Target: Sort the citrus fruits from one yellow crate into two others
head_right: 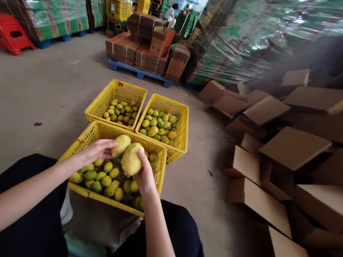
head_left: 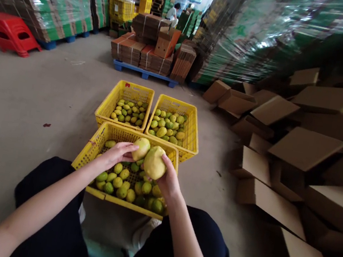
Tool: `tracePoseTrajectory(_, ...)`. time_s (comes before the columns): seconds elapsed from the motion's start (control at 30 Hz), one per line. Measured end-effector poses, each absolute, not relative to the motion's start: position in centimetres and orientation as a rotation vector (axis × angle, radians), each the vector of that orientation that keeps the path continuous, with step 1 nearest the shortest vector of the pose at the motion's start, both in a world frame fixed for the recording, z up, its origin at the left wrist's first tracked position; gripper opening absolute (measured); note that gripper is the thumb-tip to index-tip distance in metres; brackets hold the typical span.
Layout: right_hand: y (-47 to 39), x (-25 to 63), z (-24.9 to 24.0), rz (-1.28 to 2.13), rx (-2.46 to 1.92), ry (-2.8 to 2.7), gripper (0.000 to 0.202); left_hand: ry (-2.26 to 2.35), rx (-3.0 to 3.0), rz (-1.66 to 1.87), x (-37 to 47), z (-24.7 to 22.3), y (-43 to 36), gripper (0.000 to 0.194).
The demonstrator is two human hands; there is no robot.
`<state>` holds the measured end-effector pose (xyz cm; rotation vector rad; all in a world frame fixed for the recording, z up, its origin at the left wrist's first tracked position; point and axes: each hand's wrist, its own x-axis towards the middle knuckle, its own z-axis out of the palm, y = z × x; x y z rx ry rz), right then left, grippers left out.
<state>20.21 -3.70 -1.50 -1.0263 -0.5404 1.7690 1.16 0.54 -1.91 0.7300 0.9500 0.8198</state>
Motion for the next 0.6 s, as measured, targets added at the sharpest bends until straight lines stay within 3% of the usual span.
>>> tracePoseTrajectory(0.4, -3.9, 20.1, -1.6, 1.764, -0.975, -0.591, 0.053, 0.999, 0.788, 0.777, 1.7, -2.7, 0.5, 0.044)
tracePoseTrajectory(0.6, -4.5, 20.8, -1.2, 1.002, -1.237, -1.018, 0.058, 0.962, 1.071, 1.018, 1.2, -1.1, 0.5, 0.069)
